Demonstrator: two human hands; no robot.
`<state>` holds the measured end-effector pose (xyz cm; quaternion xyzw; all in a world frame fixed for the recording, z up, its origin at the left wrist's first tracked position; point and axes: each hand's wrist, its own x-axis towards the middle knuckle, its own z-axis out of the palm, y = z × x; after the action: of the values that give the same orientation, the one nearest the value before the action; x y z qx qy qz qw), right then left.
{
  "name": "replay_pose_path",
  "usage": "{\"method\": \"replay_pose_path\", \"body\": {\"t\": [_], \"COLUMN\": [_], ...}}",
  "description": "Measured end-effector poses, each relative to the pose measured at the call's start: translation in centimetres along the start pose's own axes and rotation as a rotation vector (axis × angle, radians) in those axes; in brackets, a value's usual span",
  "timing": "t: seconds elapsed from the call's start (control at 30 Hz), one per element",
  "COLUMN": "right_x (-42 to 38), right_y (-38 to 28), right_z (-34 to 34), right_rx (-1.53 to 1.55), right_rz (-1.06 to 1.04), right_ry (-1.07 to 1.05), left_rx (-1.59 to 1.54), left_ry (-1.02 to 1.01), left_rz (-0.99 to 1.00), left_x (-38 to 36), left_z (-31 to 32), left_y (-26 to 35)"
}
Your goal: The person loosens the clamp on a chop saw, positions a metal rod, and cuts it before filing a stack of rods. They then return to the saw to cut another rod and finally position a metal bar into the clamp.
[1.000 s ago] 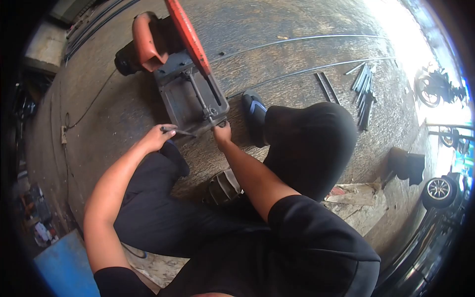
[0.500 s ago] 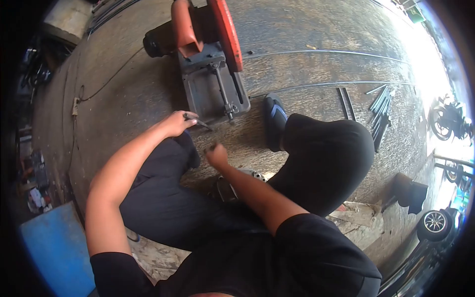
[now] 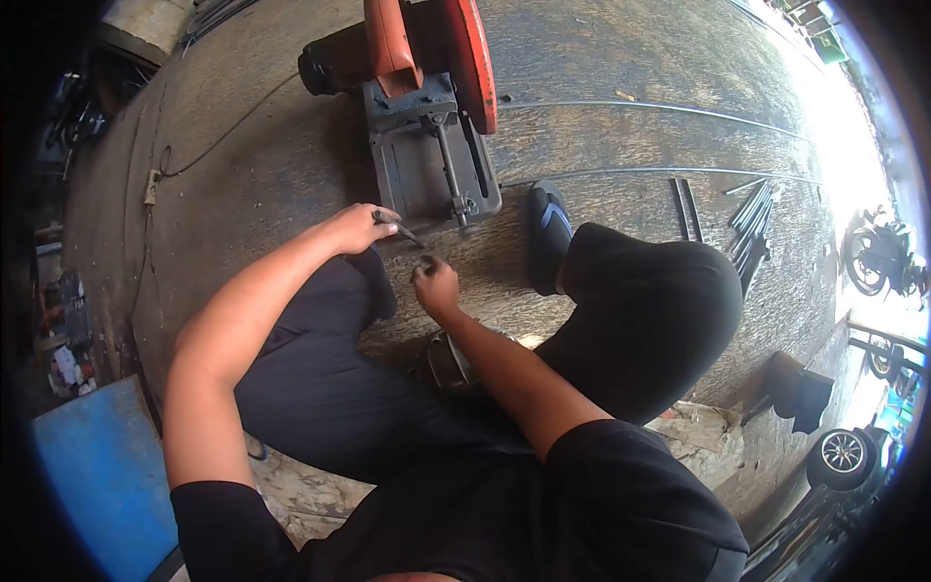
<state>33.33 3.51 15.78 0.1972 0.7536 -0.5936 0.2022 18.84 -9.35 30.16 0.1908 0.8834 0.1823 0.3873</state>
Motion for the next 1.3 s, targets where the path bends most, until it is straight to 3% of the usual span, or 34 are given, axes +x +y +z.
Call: {"method": "replay_pose_path", "body": {"t": [0.07, 0.1, 0.17, 0.2, 0.27, 0.3, 0.33, 0.4, 0.47, 0.5, 0.6, 0.67, 0.7, 0.77, 0.8, 0.83, 0.9, 0.93, 0.97, 1.0, 1.03, 1.07, 1.1, 1.13, 1.17, 1.23, 1.3], "right_x": [0.7, 3.7, 5.9, 6.4, 6.3, 5.7, 2.5, 1.8, 3.7, 4.4, 6.4, 6.7, 6.9, 8.2, 8.0, 8.3, 8.9, 4.7, 4.6, 4.6, 5.1, 6.5, 4.7, 4.8, 7.9, 8.4, 6.5], "right_y": [-0.5, 2.4, 2.9, 3.1, 1.9, 0.8, -2.7, -2.7, -1.2, -1.4, -0.9, -1.9, -2.1, -0.5, 0.2, 0.4, 1.1, -3.6, -4.0, -3.7, -3.0, -0.1, -1.5, -0.1, 4.0, 3.8, -1.7], "right_z": [0.1, 1.4, -1.1, -2.1, -4.6, -3.8, -4.5, -5.0, -3.3, -3.4, -3.2, -4.6, -5.8, -7.7, -7.8, -7.1, -4.5, -3.4, -1.2, -0.7, -0.5, -1.3, -3.6, -5.4, -6.2, -7.3, -8.3], "right_rx": [0.254, 0.269, 0.178, 0.180, 0.275, 0.247, 0.202, 0.045, 0.144, 0.196, 0.025, 0.056, 0.057, 1.098, 1.370, 1.371, 0.915, 0.666, 0.557, 0.732, 0.908, 1.191, 1.335, 1.541, 1.769, 1.811, 1.753], "right_rz": [0.121, 0.109, 0.049, 0.051, -0.032, -0.083, -0.047, 0.048, -0.094, -0.001, -0.084, 0.114, 0.112, 0.651, 0.611, 0.605, 0.505, 0.228, 0.175, 0.251, 0.327, 0.585, 0.548, 0.299, 0.263, 0.461, 0.722], "right_ry": [0.397, 0.712, 0.842, 0.850, 0.639, 0.794, 0.666, 0.333, 0.710, 0.747, 0.881, 0.891, 0.905, 0.296, 0.169, 0.172, 0.553, 0.697, 0.852, 0.857, 0.852, 0.547, 0.411, 0.134, -0.045, -0.098, 0.129], "left_rx": [0.011, 0.011, 0.018, 0.021, -0.012, -0.012, -0.013, -0.051, -0.025, -0.021, -0.017, -0.044, -0.040, -0.019, -0.002, 0.000, -0.015, -0.018, -0.025, -0.033, -0.040, -0.003, 0.038, 0.061, 0.082, 0.040, -0.006], "left_ry": [-0.012, -0.019, -0.001, -0.003, 0.002, 0.010, 0.010, -0.007, -0.020, -0.031, -0.030, -0.051, -0.051, -0.050, -0.056, -0.054, -0.051, -0.051, -0.049, -0.041, -0.028, -0.027, -0.027, -0.025, -0.029, -0.022, -0.011], "left_rz": [0.001, -0.003, -0.010, -0.003, 0.006, 0.036, 0.077, 0.051, 0.064, 0.087, 0.072, 0.053, 0.066, 0.026, 0.014, 0.019, 0.025, 0.018, 0.048, 0.073, 0.047, 0.057, 0.063, 0.045, 0.029, 0.018, 0.035], "left_x": [-0.6, -0.8, -0.7, -0.7, -0.4, -0.1, 0.3, 0.6, 0.5, 0.3, 0.0, 0.0, 0.0, -0.1, -0.2, -0.1, 0.0, 0.2, 0.4, 0.5, 0.5, 0.5, 0.4, 0.2, -0.1, -0.3, -0.3], "left_z": [0.0, 0.3, 0.4, 0.4, 0.5, 0.5, 0.6, 0.5, 0.1, 0.0, -0.3, -0.3, -0.3, -0.5, -0.6, -0.6, -0.5, -0.4, -0.1, 0.0, 0.0, 0.0, -0.2, -0.3, -0.4, 0.2, 0.3], "left_y": [0.6, 0.5, 0.4, 0.4, 0.0, -0.3, -0.8, -0.3, 0.3, 0.8, 1.2, 1.3, 1.4, 1.8, 1.9, 1.9, 1.7, 1.5, 1.2, 0.9, 0.8, 1.0, 1.1, 1.3, 1.5, 0.8, 0.4]}}
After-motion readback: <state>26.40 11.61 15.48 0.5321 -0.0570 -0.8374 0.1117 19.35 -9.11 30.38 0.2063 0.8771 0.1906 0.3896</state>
